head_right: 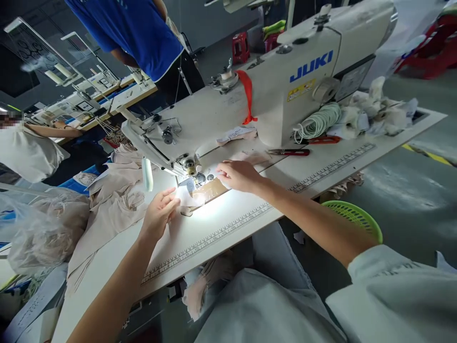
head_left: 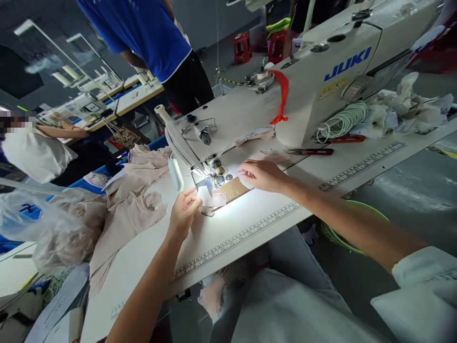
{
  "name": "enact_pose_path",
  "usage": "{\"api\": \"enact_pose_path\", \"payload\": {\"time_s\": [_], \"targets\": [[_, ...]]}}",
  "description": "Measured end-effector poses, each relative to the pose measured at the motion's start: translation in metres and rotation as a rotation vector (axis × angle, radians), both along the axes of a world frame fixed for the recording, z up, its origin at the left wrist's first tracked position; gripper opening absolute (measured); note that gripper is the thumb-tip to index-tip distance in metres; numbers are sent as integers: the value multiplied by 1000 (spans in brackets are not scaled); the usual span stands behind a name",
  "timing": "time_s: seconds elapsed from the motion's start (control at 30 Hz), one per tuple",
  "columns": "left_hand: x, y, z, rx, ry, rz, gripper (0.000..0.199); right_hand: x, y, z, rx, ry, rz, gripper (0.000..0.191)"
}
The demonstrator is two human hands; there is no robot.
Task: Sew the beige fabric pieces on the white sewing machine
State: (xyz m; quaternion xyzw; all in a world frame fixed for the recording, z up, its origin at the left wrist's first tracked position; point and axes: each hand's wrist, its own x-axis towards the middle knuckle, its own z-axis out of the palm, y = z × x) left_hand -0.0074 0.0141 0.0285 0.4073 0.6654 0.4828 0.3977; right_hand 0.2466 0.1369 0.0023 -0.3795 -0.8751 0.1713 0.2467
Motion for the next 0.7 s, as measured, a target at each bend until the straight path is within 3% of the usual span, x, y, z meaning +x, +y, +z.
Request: {"api": "enact_pose_path", "payload": {"time_s": [0.07, 0.13, 0.23, 0.3, 0.47, 0.7], "targets": [[-4, 4, 0, -51, -17, -58, 55, -15, 8, 3, -39, -17, -27, 22], [-8, 7, -1, -82, -1, -100, 46, -29, 20, 6, -84, -50, -22, 26], [-12, 7, -5, -72, 54, -116, 37, -46, 37, 9, -113, -110, 21, 18], [-11, 5, -6, -54, 74, -124, 37, -53, 44, 8, -79, -131, 56, 9], [-11, 2, -7, -44, 134, -150, 36, -59, 47, 0, 62, -90, 123, 15], [-16, 0, -12, -44, 204, -178, 31, -68, 50, -10, 94, -76, 61, 21]]}}
